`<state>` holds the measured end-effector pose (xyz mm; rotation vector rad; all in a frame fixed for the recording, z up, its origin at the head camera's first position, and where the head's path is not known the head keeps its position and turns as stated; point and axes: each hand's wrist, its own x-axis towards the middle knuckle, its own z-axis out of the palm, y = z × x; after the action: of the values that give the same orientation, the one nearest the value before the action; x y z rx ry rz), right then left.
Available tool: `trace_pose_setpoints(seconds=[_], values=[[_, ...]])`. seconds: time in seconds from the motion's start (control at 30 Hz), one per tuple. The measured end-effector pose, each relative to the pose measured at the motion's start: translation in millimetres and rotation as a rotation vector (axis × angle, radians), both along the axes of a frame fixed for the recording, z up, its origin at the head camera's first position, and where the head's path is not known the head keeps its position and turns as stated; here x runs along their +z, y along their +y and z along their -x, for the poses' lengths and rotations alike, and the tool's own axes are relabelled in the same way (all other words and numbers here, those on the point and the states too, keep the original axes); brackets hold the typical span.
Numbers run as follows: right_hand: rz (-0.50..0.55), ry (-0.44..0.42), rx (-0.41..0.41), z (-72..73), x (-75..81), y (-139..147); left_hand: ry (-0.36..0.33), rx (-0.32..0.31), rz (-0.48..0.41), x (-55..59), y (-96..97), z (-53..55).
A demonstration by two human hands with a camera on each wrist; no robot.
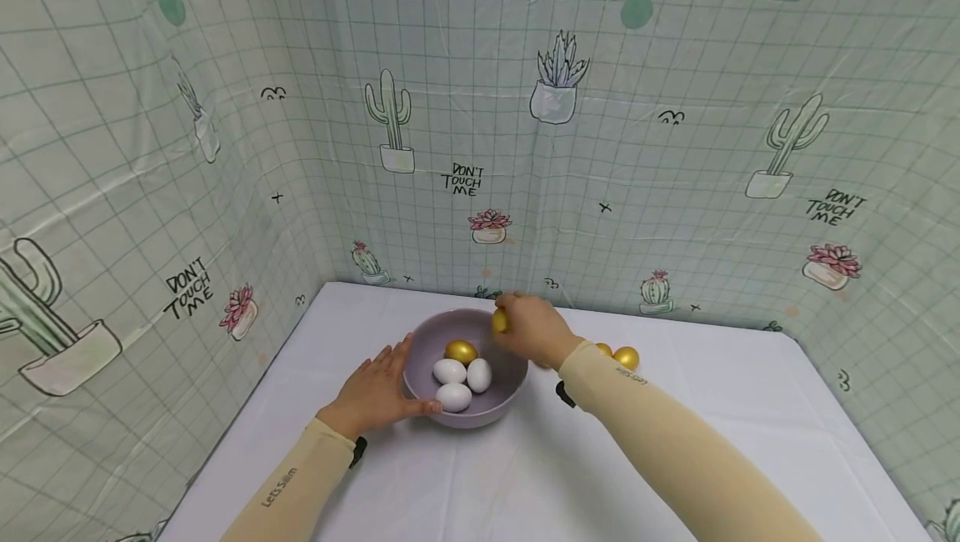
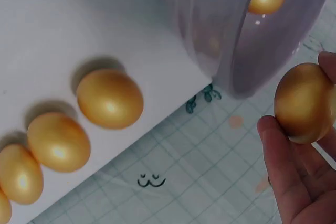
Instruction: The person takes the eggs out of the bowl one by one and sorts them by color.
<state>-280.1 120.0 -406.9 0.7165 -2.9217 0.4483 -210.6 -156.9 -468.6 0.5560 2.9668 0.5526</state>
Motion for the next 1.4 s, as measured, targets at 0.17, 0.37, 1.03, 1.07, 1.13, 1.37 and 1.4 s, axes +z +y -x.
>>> trace_pose_setpoints(seconds=[0.17, 0.37, 1.03, 1.07, 1.13, 1.37, 1.4], values=[[0.011, -0.006, -0.013, 2.4, 3.0, 16, 0.005, 0.001, -0.003, -1.1, -0.1, 1.1], [0.033, -0.019, -0.024, 5.1, 2.2, 36, -0.001, 0.005, -0.004, -0.5, 0.2, 0.2], [0.040, -0.013, -0.052, 8.7, -4.2, 103, -0.004, 0.001, 0.001, -1.1, -0.3, 0.0], [0.042, -0.021, -0.058, 8.9, -5.3, 106, -0.005, 0.003, 0.001, -1.2, -0.4, -0.1], [0.048, -0.034, -0.066, 9.0, -7.3, 113, -0.004, 0.005, -0.003, -1.5, -0.4, -0.1], [0.051, -0.060, -0.093, 9.3, -15.4, 137, -0.005, 0.006, -0.010, -2.5, -0.3, 0.4], [0.051, -0.061, -0.100, 9.4, -16.3, 141, -0.004, 0.005, -0.011, -2.4, -0.2, 0.5]])
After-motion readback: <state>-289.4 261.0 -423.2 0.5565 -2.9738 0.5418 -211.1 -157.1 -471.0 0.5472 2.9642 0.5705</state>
